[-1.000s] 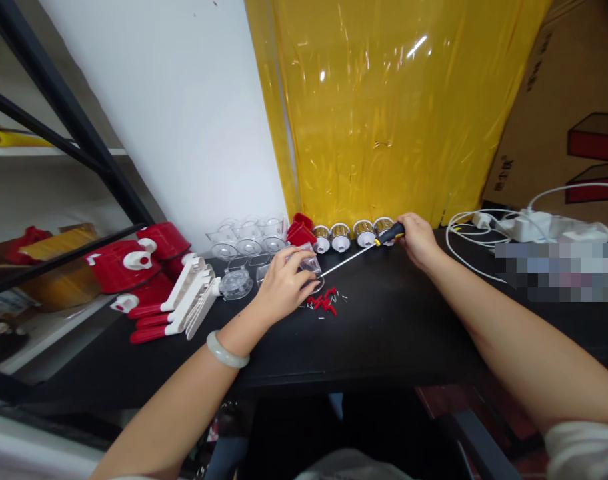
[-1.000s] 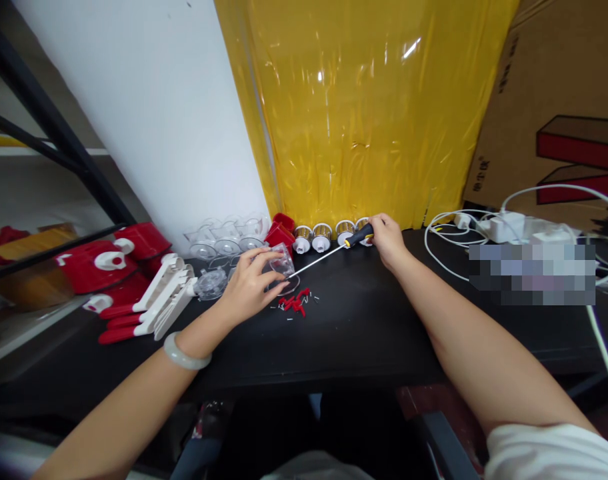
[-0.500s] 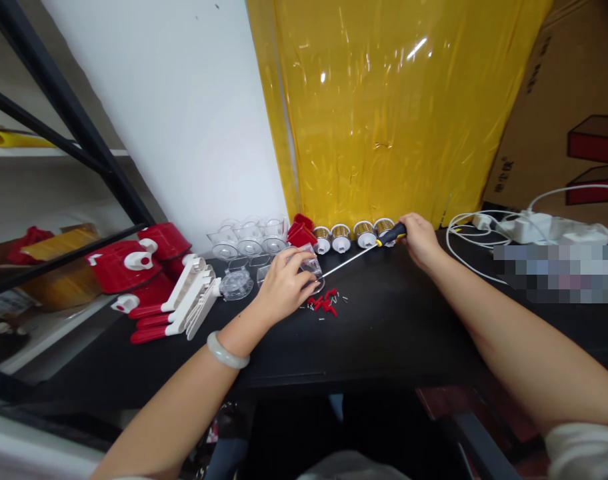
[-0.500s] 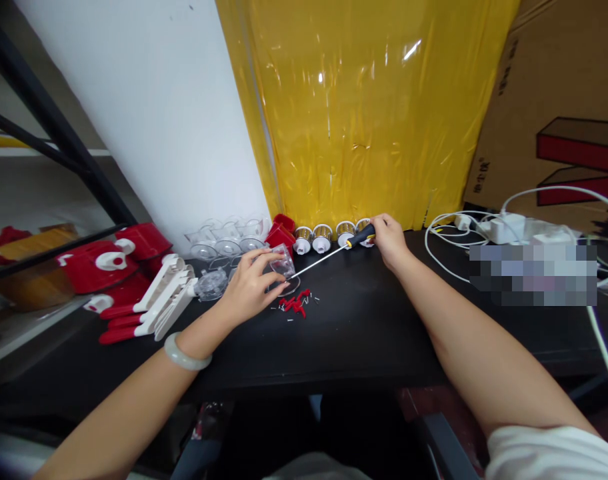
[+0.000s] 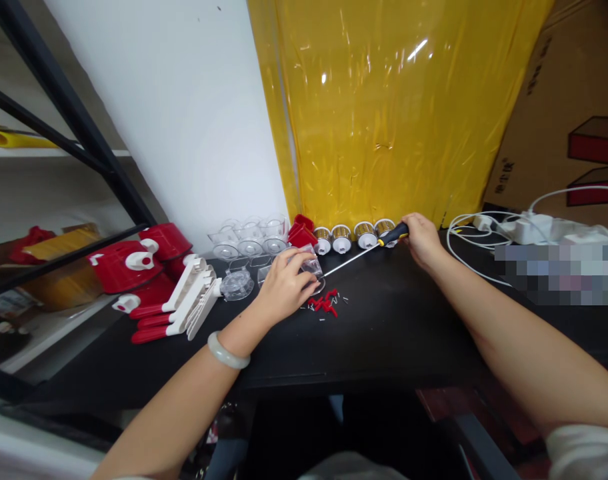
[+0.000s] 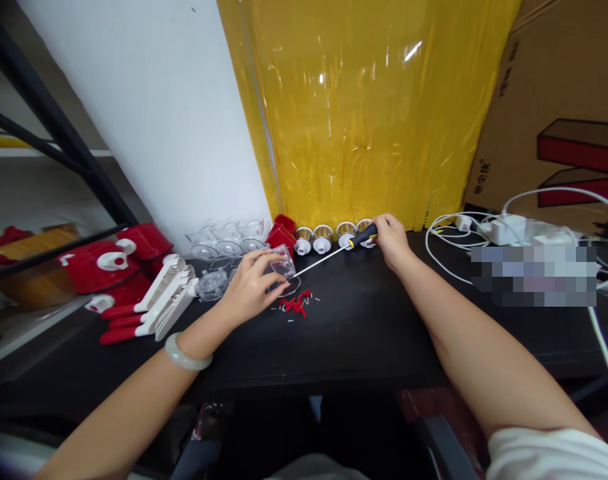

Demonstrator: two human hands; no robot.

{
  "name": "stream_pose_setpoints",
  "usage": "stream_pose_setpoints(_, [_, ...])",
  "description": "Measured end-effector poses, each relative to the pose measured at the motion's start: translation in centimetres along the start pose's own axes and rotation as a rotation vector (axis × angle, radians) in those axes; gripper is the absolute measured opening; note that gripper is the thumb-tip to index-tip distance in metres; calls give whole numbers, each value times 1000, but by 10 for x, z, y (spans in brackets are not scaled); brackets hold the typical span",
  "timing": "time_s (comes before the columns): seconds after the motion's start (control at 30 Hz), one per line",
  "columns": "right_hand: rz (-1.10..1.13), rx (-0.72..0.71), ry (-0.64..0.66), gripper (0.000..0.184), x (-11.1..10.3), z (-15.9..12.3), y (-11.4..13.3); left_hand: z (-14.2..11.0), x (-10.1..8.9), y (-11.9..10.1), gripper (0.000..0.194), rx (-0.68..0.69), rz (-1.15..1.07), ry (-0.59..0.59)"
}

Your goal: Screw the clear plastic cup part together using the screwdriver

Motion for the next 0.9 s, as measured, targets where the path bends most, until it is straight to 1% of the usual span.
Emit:
stream_pose_setpoints(0.1, [14,76,-59,11,-4,-1,-3,0,0,0,14,0,-4,-2])
stream_pose_setpoints(0.17, [22,88,-63,9,-4,-2,-4,-1,1,1,14,1,-8,-1])
stream_pose_setpoints(0.4, [38,87,-65,9,-4,1,-7,-1,0,0,14,3,-9,-4])
stream_pose_setpoints(0.73, [-11,60,-63,12,-4,2,-7,-1,1,0,13,7,-18,-2])
stream_pose_setpoints(0.9, [-21,50,-70,9,-4,2,-6,-1,1,0,11,-4,-22,5])
Point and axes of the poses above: each hand's wrist, its own z-axis towards the middle knuckle, its own x-axis out of the palm, y = z × x, the point moved 8 cm from there along z, towards the middle knuckle, and after that the axes turned 13 degrees about -y, right-handed, at the moved point
